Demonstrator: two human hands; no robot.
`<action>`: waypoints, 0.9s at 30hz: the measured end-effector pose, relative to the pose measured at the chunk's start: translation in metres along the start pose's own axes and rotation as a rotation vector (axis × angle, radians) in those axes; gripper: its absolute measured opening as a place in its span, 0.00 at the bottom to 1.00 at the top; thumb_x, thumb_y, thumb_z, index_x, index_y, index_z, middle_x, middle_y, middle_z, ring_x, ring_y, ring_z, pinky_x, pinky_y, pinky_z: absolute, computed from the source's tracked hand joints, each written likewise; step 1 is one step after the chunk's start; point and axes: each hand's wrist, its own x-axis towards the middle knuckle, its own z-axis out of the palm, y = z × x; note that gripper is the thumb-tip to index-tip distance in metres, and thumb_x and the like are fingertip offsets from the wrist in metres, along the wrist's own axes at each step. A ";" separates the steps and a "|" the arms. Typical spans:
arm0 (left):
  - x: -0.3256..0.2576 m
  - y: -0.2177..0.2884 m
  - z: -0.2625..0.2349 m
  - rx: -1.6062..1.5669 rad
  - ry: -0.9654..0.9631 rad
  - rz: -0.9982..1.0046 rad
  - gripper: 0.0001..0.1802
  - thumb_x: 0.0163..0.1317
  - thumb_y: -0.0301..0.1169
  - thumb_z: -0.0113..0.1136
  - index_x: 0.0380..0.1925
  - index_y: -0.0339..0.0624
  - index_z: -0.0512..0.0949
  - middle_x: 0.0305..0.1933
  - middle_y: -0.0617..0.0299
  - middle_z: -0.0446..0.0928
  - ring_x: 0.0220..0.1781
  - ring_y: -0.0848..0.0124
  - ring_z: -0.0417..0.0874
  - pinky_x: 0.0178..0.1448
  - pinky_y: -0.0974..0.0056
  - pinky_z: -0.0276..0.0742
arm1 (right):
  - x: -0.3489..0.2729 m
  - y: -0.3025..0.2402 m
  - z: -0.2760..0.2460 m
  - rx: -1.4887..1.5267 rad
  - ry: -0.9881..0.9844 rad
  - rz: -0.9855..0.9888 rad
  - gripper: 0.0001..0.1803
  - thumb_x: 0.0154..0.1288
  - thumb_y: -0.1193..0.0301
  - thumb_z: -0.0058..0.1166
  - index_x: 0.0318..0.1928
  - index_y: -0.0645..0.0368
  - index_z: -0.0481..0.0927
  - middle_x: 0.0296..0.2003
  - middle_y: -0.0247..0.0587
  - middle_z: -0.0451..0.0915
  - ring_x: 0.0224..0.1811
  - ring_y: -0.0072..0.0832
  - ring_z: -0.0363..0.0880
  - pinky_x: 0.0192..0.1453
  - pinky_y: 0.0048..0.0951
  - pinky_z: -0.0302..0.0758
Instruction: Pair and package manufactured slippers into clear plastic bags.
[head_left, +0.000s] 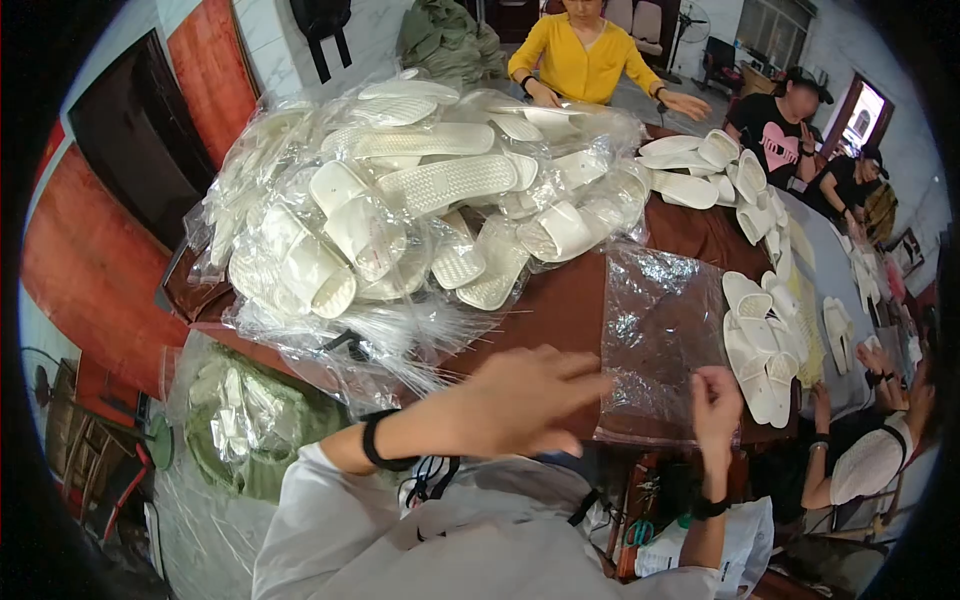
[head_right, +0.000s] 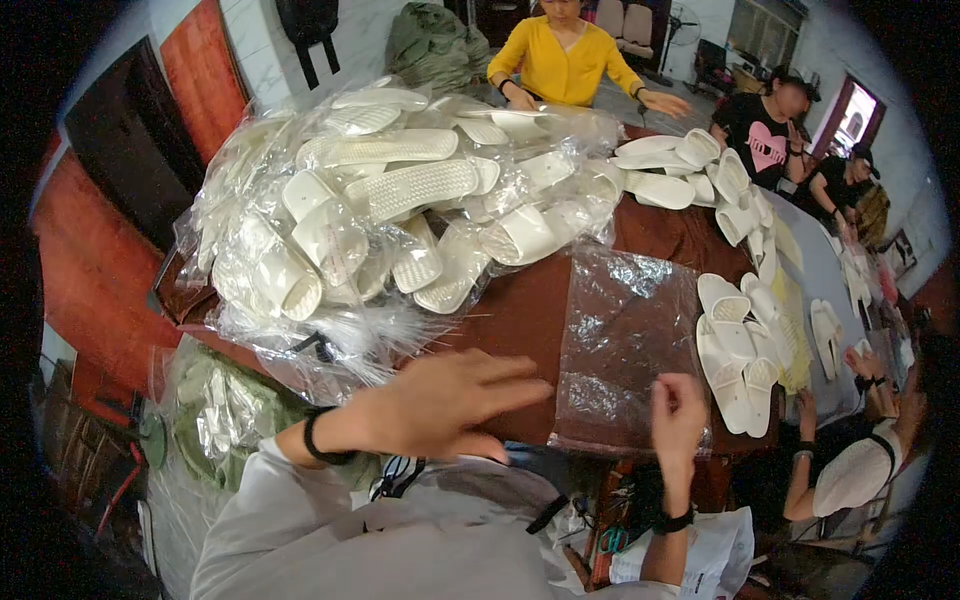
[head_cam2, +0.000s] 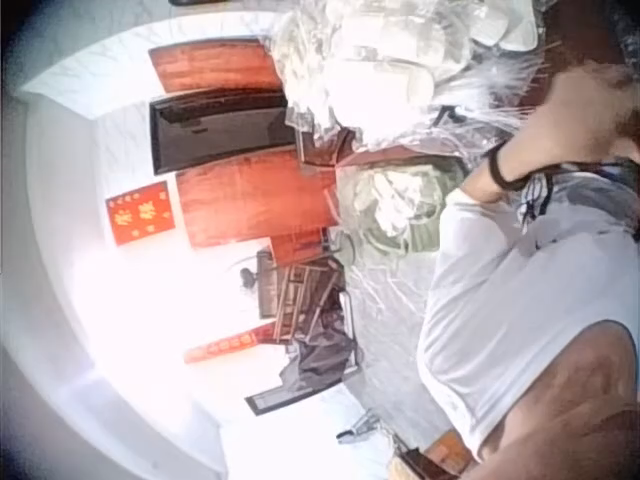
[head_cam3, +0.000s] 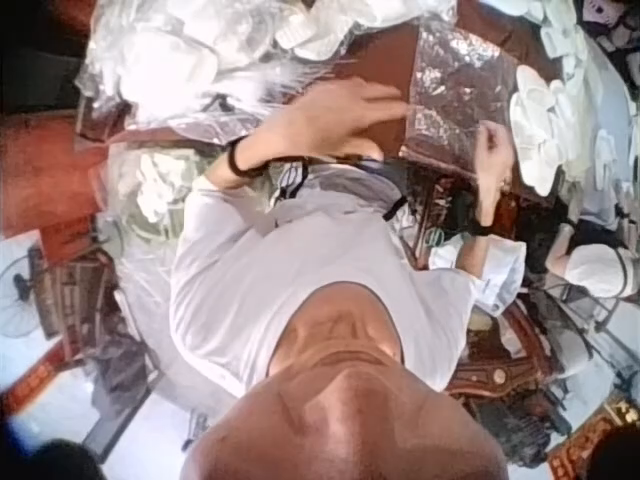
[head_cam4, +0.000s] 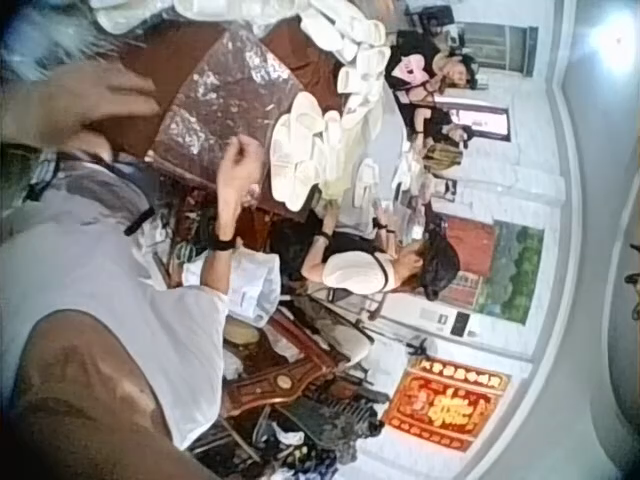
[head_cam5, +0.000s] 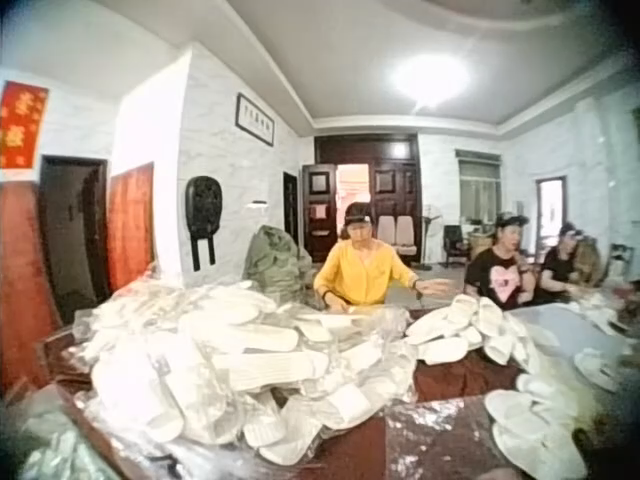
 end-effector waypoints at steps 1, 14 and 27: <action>-0.014 -0.014 -0.002 0.056 0.038 -0.060 0.41 0.52 0.46 0.65 0.65 0.52 0.61 0.64 0.45 0.64 0.59 0.44 0.70 0.61 0.51 0.69 | -0.004 -0.025 0.010 -0.002 -0.065 -0.022 0.05 0.59 0.76 0.56 0.36 0.62 0.78 0.30 0.42 0.77 0.32 0.30 0.77 0.37 0.29 0.73; -0.052 -0.130 0.017 0.733 -0.002 -0.427 0.48 0.40 0.35 0.74 0.65 0.56 0.62 0.69 0.46 0.56 0.71 0.49 0.55 0.70 0.44 0.52 | -0.020 -0.138 0.157 0.360 -0.472 -0.149 0.11 0.59 0.72 0.58 0.42 0.59 0.78 0.33 0.39 0.77 0.33 0.28 0.78 0.31 0.25 0.74; 0.013 -0.149 -0.035 0.099 0.595 -0.395 0.08 0.59 0.33 0.56 0.36 0.49 0.83 0.28 0.49 0.80 0.32 0.49 0.80 0.37 0.52 0.74 | -0.004 -0.113 0.175 0.363 -0.485 -0.093 0.10 0.58 0.70 0.59 0.40 0.60 0.78 0.32 0.44 0.78 0.33 0.35 0.79 0.38 0.32 0.75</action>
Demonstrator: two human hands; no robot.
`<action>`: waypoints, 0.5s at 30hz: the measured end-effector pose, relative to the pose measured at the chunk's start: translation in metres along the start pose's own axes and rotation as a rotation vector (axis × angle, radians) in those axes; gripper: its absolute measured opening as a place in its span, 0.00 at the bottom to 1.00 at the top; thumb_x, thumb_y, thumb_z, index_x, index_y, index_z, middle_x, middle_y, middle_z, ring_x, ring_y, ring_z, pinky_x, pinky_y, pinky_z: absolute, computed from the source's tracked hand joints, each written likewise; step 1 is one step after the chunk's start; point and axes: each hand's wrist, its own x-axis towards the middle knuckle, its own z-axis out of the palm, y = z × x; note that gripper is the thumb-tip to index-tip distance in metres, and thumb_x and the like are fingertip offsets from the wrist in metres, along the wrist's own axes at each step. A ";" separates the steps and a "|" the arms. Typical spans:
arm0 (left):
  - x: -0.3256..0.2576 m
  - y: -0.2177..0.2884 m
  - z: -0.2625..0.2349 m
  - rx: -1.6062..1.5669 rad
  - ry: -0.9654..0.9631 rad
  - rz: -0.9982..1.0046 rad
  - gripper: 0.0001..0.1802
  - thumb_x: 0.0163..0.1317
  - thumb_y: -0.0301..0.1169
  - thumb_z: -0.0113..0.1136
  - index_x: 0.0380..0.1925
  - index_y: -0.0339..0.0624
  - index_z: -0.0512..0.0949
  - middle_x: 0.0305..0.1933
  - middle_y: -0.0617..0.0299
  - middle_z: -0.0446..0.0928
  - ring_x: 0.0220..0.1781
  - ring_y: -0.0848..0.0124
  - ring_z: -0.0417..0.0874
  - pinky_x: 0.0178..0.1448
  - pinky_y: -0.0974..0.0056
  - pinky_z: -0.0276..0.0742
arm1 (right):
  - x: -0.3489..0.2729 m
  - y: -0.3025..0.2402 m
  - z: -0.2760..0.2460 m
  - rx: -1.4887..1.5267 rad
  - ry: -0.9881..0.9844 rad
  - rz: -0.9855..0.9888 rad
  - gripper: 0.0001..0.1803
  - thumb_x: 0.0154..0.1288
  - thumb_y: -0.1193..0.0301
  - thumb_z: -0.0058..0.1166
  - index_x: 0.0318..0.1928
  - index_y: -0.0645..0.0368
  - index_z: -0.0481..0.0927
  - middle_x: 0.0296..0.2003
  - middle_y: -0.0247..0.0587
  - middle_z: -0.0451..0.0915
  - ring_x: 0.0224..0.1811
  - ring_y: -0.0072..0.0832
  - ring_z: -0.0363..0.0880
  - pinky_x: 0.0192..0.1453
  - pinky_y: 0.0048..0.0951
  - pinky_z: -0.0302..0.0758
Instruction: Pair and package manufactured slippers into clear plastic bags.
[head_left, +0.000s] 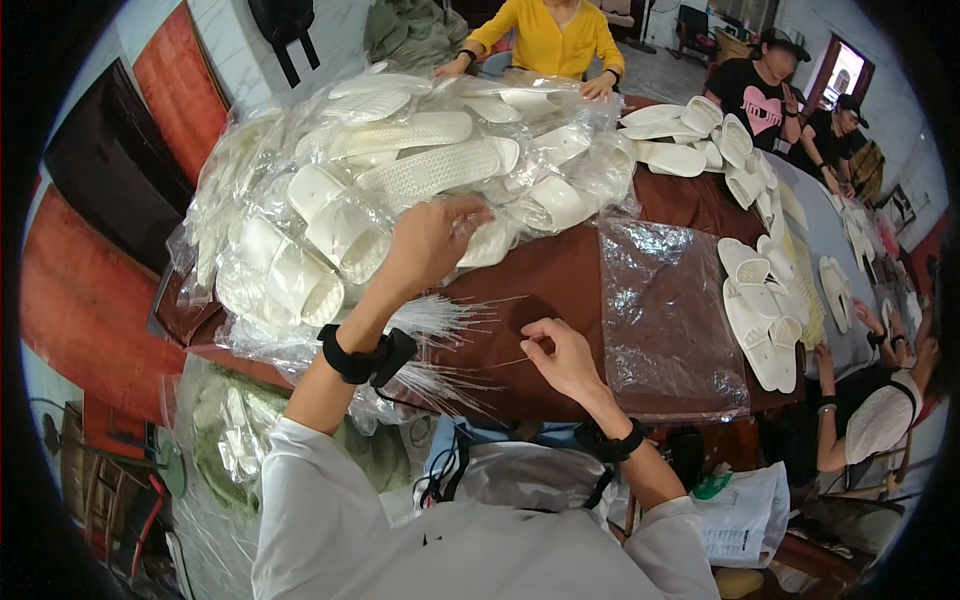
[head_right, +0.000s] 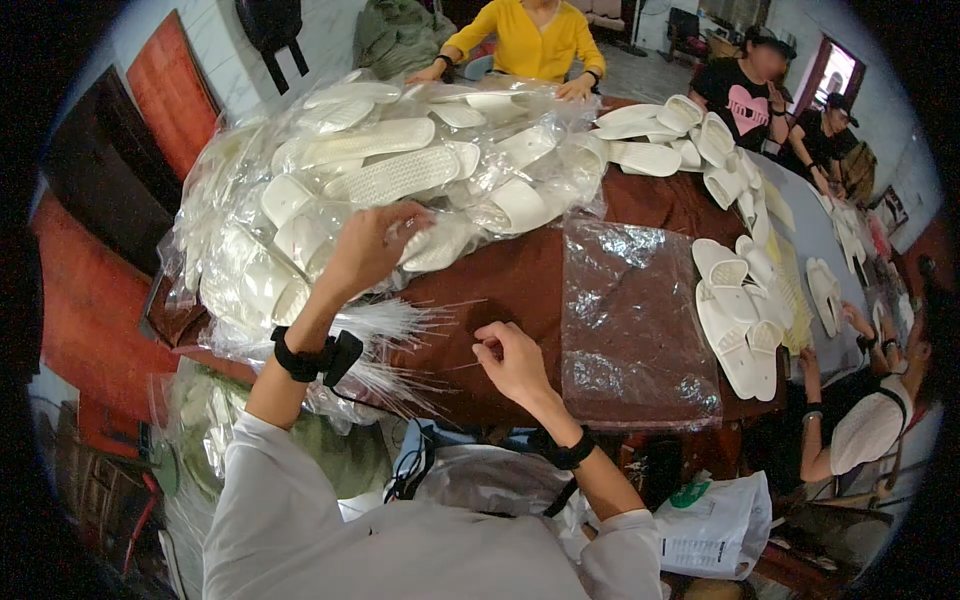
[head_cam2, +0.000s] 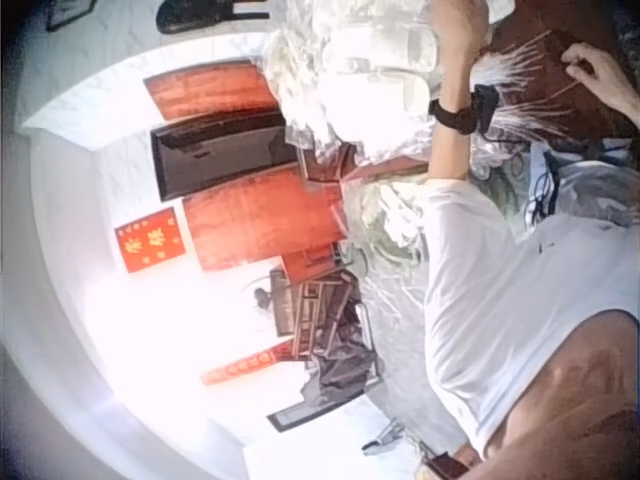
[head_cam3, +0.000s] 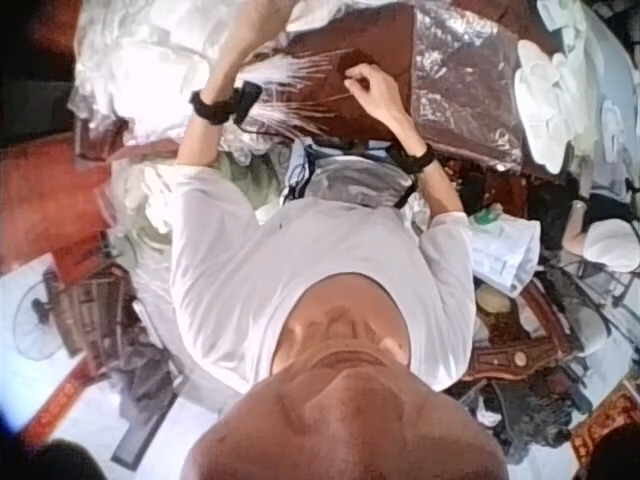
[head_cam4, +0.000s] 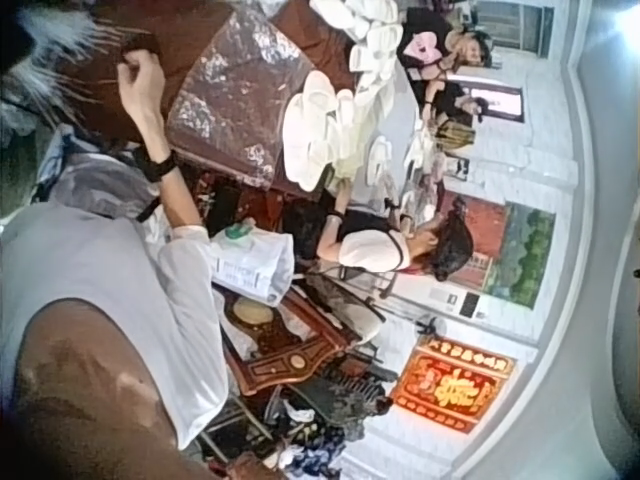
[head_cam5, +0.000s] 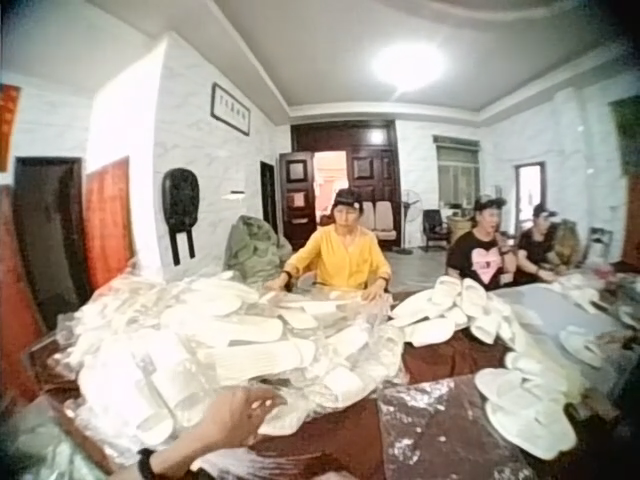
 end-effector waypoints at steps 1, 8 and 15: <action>0.008 0.008 -0.007 -0.017 -0.040 -0.060 0.10 0.59 0.32 0.56 0.39 0.48 0.82 0.29 0.50 0.80 0.32 0.50 0.80 0.37 0.54 0.74 | 0.000 0.004 -0.002 -0.023 0.016 -0.009 0.10 0.58 0.71 0.59 0.41 0.59 0.78 0.33 0.45 0.78 0.33 0.35 0.79 0.38 0.32 0.75; 0.040 0.051 -0.054 -0.768 0.046 0.008 0.18 0.72 0.39 0.44 0.44 0.36 0.77 0.40 0.56 0.82 0.37 0.70 0.83 0.41 0.69 0.77 | 0.005 0.019 -0.009 0.088 0.010 0.064 0.18 0.59 0.70 0.60 0.49 0.61 0.75 0.37 0.45 0.77 0.37 0.31 0.79 0.39 0.29 0.76; 0.019 0.074 -0.106 -0.959 0.073 -0.188 0.20 0.70 0.42 0.45 0.51 0.38 0.73 0.44 0.55 0.81 0.37 0.69 0.83 0.37 0.71 0.75 | -0.006 0.013 -0.023 0.641 0.076 0.049 0.32 0.59 0.68 0.63 0.60 0.65 0.63 0.56 0.45 0.69 0.55 0.32 0.72 0.54 0.33 0.76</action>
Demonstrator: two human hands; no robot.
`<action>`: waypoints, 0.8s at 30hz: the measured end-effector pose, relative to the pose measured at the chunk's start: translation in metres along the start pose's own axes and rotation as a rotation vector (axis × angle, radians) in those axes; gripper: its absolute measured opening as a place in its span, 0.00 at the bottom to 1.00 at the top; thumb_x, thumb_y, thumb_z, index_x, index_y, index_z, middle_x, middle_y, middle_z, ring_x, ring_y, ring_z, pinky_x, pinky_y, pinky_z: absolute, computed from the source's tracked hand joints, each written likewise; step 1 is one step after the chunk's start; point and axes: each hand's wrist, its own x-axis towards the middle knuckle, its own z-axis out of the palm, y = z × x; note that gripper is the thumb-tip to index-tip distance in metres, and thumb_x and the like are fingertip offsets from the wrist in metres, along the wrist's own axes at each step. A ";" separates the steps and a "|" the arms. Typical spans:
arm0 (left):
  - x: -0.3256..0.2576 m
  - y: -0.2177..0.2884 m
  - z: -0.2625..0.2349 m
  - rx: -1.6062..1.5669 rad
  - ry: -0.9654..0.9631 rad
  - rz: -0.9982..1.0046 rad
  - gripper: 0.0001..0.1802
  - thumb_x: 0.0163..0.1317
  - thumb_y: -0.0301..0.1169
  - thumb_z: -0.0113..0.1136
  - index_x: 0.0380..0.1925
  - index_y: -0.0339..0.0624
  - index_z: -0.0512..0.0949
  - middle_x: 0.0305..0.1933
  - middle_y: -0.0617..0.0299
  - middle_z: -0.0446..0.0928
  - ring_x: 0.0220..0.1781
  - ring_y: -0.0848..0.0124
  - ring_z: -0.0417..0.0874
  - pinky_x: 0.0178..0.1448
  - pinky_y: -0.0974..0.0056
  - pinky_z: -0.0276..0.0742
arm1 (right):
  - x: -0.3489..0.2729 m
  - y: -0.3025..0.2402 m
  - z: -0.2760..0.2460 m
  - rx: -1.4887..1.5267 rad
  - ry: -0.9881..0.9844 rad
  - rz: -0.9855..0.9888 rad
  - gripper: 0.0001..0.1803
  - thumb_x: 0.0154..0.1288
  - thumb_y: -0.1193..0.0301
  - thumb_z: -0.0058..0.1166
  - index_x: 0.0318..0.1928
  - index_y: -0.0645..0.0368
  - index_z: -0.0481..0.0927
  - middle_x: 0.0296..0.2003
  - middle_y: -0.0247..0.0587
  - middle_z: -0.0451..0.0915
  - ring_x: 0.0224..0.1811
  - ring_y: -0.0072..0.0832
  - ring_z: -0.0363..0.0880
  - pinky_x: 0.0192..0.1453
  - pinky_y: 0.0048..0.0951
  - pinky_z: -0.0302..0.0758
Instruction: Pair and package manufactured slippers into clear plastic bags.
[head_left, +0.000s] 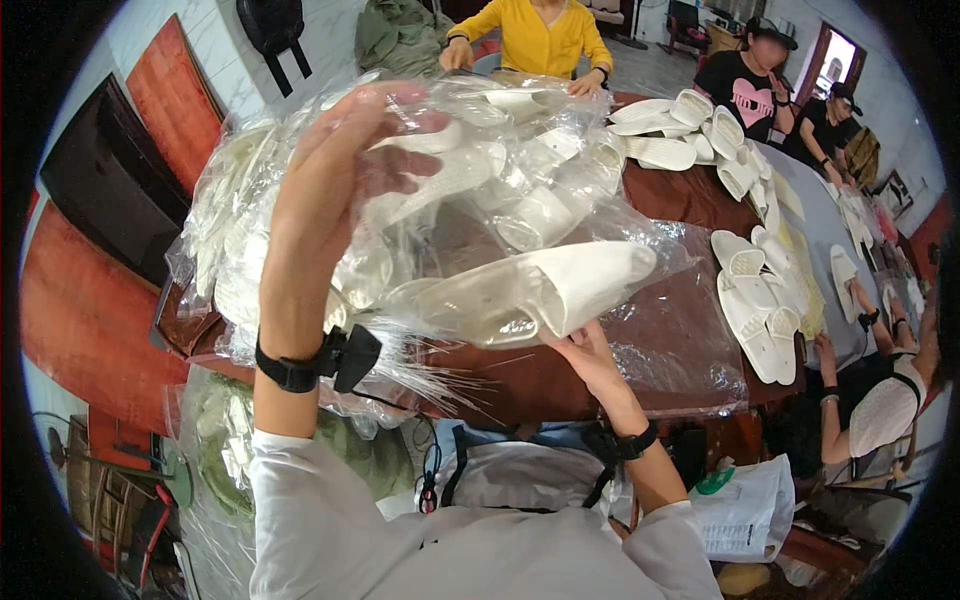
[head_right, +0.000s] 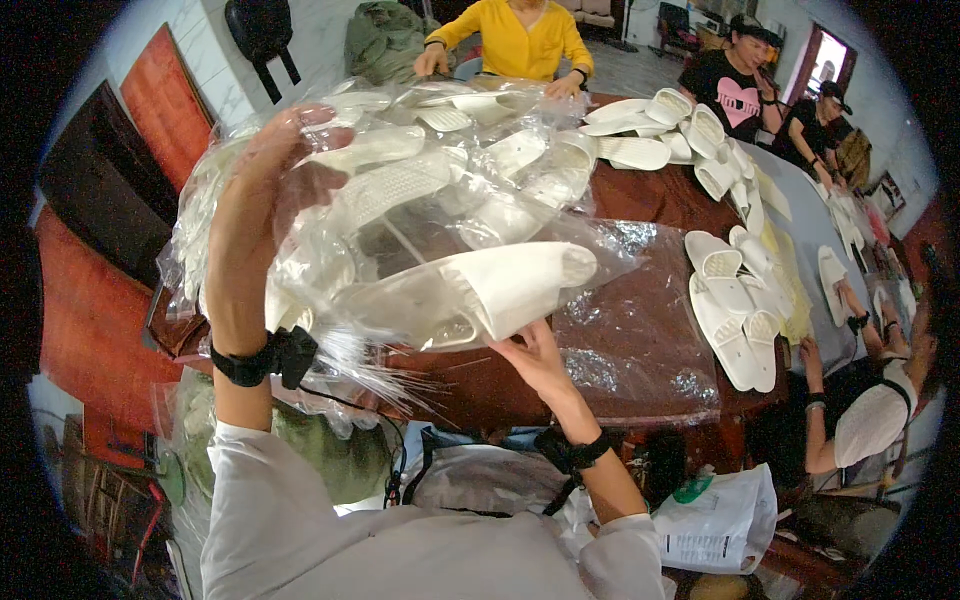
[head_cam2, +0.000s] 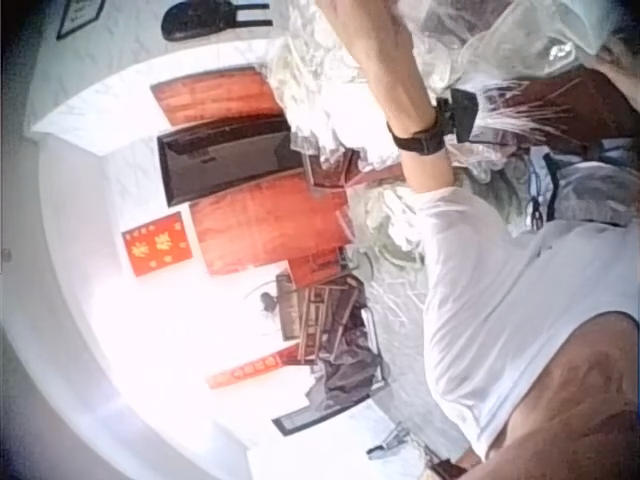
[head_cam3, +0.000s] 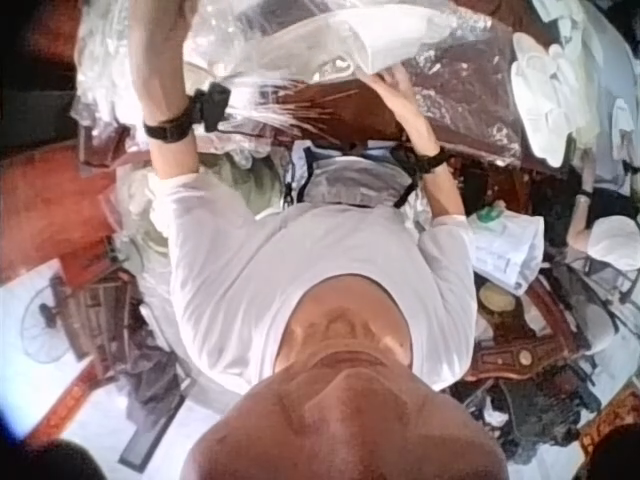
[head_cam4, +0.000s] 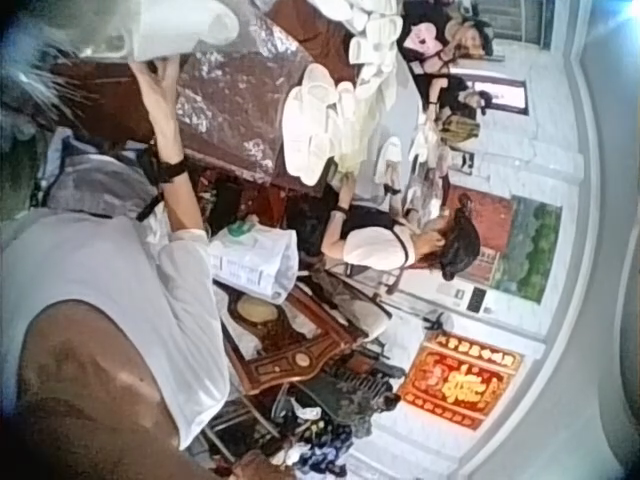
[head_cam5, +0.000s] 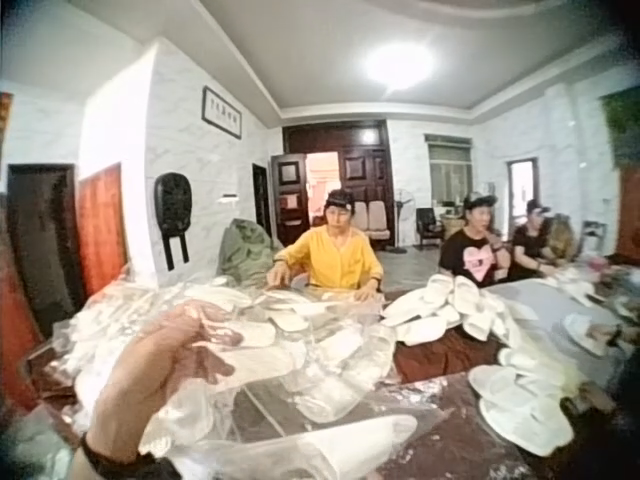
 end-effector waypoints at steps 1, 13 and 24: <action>-0.001 -0.002 -0.006 -0.001 -0.002 -0.001 0.20 0.70 0.42 0.45 0.51 0.38 0.73 0.44 0.55 0.81 0.37 0.69 0.83 0.37 0.71 0.75 | -0.007 0.002 -0.006 0.055 0.043 0.066 0.30 0.60 0.69 0.62 0.60 0.64 0.64 0.55 0.43 0.70 0.57 0.31 0.71 0.55 0.32 0.75; -0.029 -0.111 -0.091 -0.614 0.299 -0.667 0.18 0.68 0.33 0.47 0.57 0.41 0.68 0.55 0.56 0.72 0.55 0.63 0.74 0.57 0.60 0.73 | -0.016 -0.010 -0.029 -0.171 0.088 0.130 0.12 0.67 0.62 0.55 0.34 0.59 0.76 0.25 0.23 0.69 0.27 0.12 0.62 0.30 0.17 0.59; -0.032 -0.066 -0.020 0.383 -0.003 -0.188 0.29 0.62 0.37 0.57 0.62 0.42 0.66 0.62 0.51 0.67 0.66 0.60 0.64 0.67 0.57 0.60 | 0.015 -0.034 -0.035 -0.433 0.006 -0.034 0.11 0.67 0.66 0.52 0.37 0.63 0.74 0.25 0.31 0.70 0.30 0.18 0.65 0.36 0.22 0.65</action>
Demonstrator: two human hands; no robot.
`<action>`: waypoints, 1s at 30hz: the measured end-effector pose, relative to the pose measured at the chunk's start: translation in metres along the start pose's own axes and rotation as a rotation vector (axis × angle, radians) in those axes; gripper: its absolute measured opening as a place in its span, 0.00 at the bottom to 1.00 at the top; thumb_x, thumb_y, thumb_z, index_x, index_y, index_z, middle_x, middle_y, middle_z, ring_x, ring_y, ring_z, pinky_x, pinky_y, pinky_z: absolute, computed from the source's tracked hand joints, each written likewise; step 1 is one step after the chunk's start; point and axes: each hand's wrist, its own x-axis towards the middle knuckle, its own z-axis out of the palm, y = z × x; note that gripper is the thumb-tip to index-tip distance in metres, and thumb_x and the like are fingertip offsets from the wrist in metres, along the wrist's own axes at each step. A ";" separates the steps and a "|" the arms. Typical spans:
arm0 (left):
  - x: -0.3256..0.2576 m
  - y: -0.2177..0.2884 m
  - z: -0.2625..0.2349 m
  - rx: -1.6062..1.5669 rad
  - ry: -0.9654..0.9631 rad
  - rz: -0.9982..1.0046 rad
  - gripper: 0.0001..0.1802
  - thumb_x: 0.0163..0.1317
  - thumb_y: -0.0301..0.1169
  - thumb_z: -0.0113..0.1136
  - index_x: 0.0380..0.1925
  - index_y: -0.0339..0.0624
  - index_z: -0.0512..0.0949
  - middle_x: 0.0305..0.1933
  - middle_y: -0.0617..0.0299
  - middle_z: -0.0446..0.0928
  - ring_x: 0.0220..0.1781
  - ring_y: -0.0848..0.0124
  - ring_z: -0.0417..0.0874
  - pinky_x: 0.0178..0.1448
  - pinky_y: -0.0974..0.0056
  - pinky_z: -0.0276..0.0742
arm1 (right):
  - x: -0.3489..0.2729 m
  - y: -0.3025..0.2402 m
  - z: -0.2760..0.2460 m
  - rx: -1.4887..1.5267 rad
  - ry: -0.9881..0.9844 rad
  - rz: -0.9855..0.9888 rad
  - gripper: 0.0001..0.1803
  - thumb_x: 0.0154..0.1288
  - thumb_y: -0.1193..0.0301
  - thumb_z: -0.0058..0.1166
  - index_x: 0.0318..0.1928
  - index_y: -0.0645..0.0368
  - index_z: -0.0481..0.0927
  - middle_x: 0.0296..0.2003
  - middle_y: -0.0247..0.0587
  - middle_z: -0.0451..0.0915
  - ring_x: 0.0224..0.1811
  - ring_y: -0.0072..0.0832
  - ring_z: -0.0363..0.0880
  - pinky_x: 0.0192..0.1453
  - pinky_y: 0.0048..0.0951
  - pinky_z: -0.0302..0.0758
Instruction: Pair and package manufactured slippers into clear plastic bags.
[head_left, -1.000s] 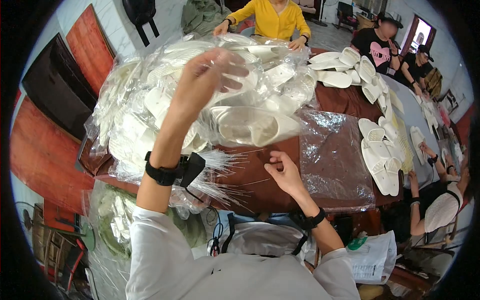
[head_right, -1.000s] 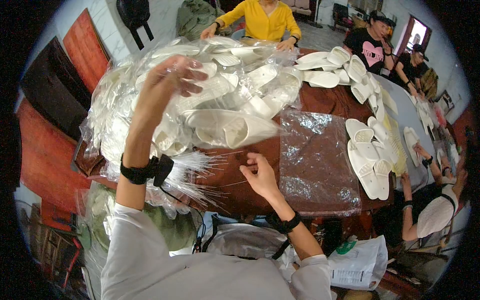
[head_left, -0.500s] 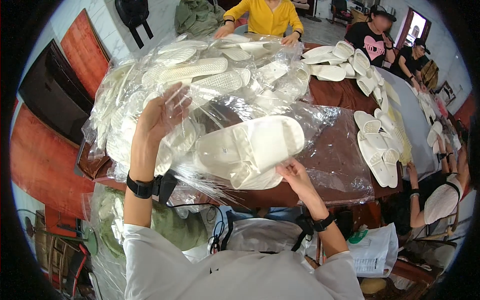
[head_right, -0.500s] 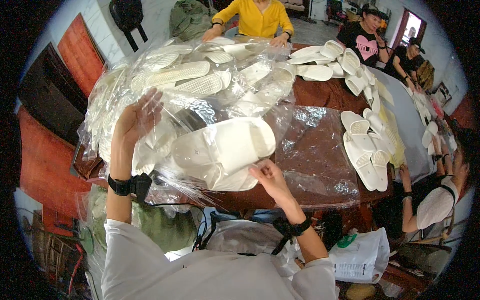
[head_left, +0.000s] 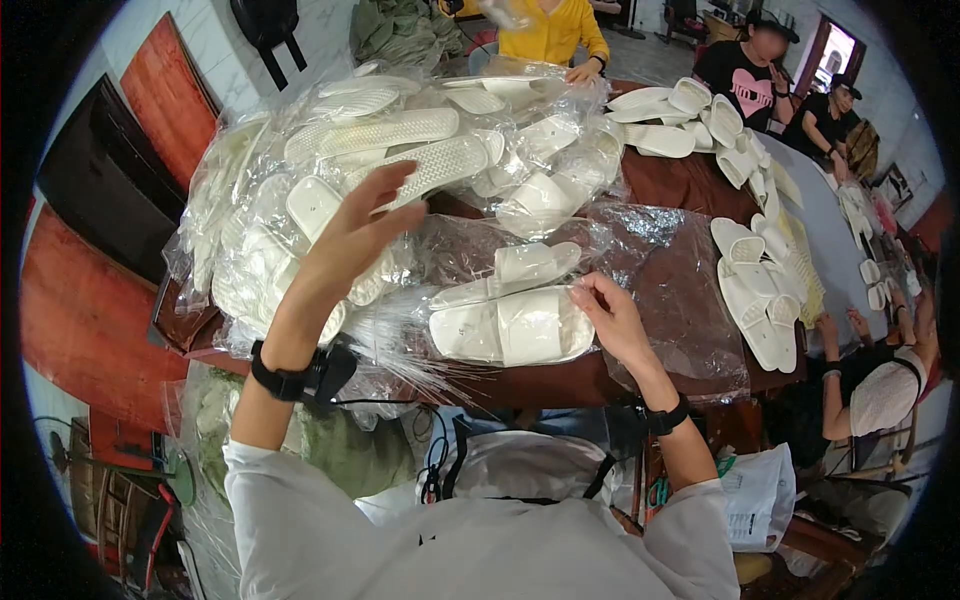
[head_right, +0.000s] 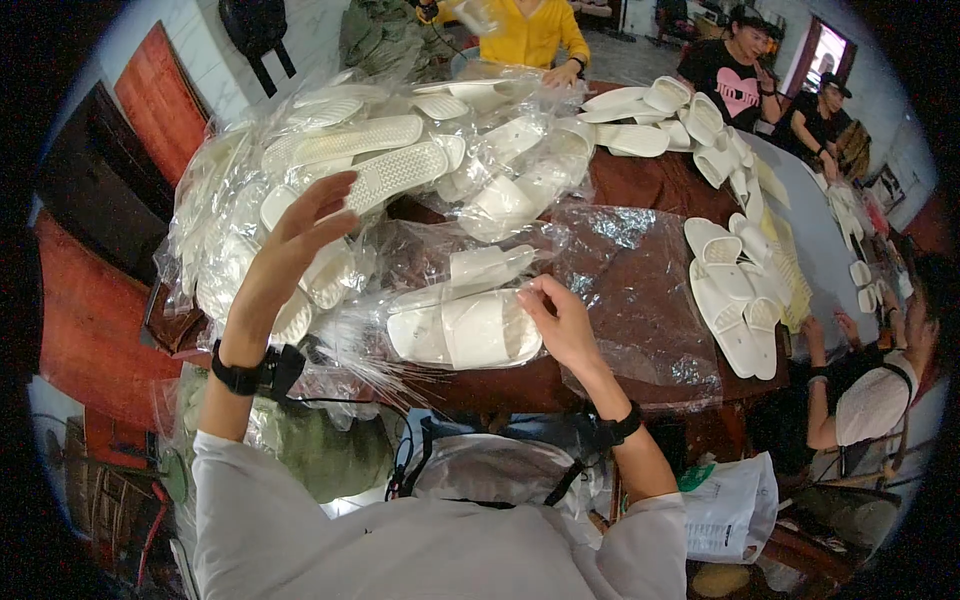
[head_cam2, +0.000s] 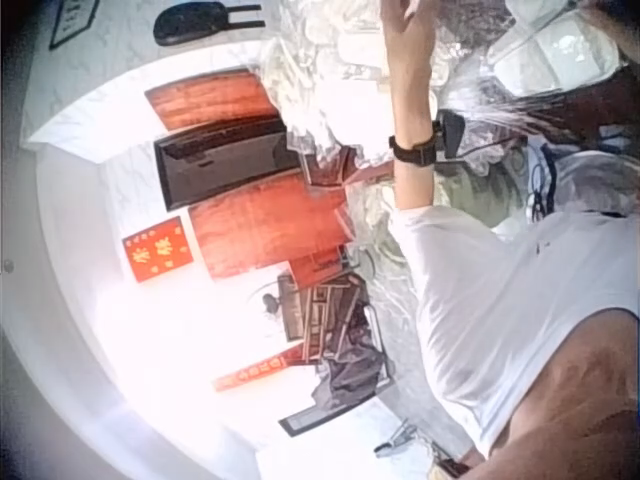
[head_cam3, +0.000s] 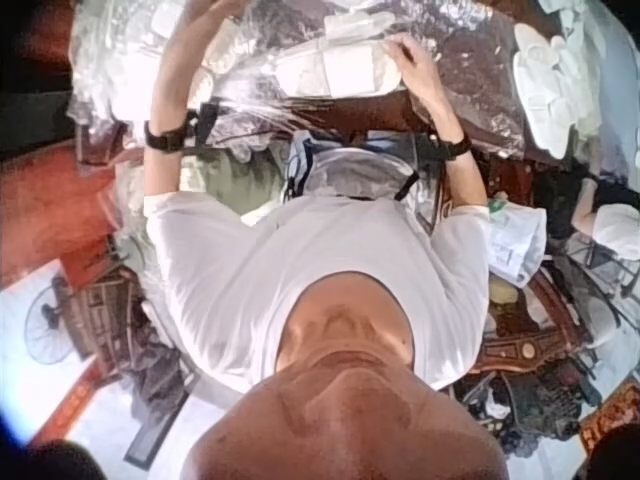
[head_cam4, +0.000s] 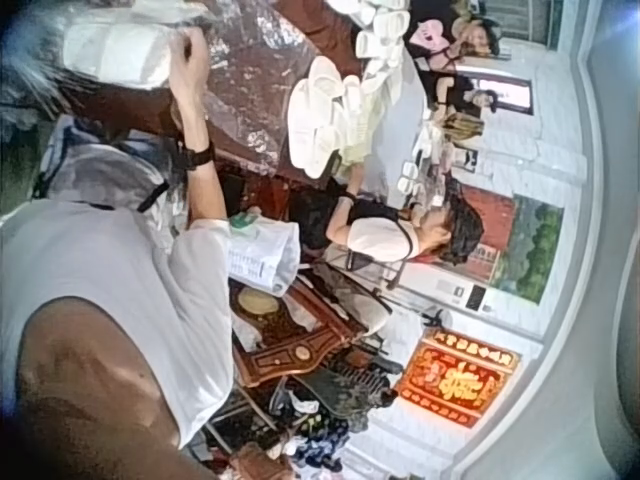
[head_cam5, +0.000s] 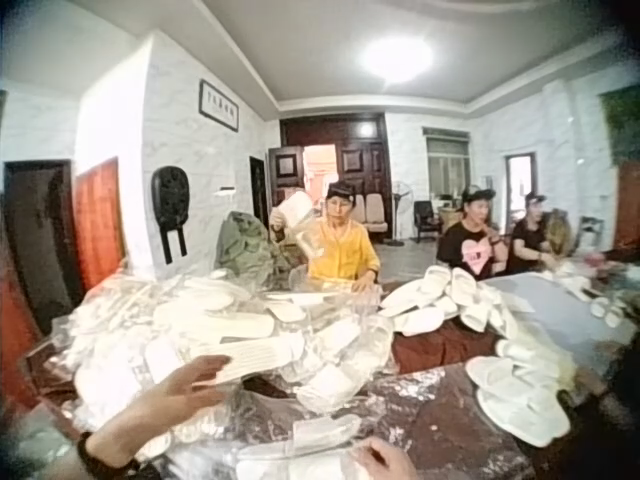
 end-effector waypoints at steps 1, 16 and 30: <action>0.010 0.004 0.006 0.060 -0.128 0.023 0.29 0.62 0.39 0.58 0.62 0.42 0.66 0.63 0.50 0.66 0.67 0.59 0.63 0.68 0.58 0.59 | 0.002 -0.004 0.000 -0.001 0.000 0.000 0.11 0.67 0.66 0.52 0.37 0.63 0.74 0.25 0.31 0.70 0.30 0.18 0.65 0.36 0.22 0.65; 0.136 -0.052 0.173 0.372 -1.040 0.055 0.50 0.52 0.70 0.50 0.49 0.26 0.74 0.49 0.46 0.75 0.47 0.63 0.76 0.48 0.63 0.73 | 0.008 -0.028 -0.003 -0.012 -0.122 -0.053 0.12 0.65 0.68 0.55 0.44 0.62 0.76 0.28 0.35 0.76 0.29 0.19 0.69 0.36 0.23 0.69; 0.147 -0.035 0.054 -0.175 -0.435 0.048 0.13 0.61 0.40 0.61 0.36 0.42 0.81 0.29 0.71 0.76 0.31 0.80 0.73 0.37 0.72 0.71 | 0.016 -0.018 -0.054 0.075 -0.390 0.276 0.11 0.65 0.68 0.56 0.44 0.61 0.77 0.36 0.29 0.77 0.37 0.15 0.73 0.39 0.19 0.72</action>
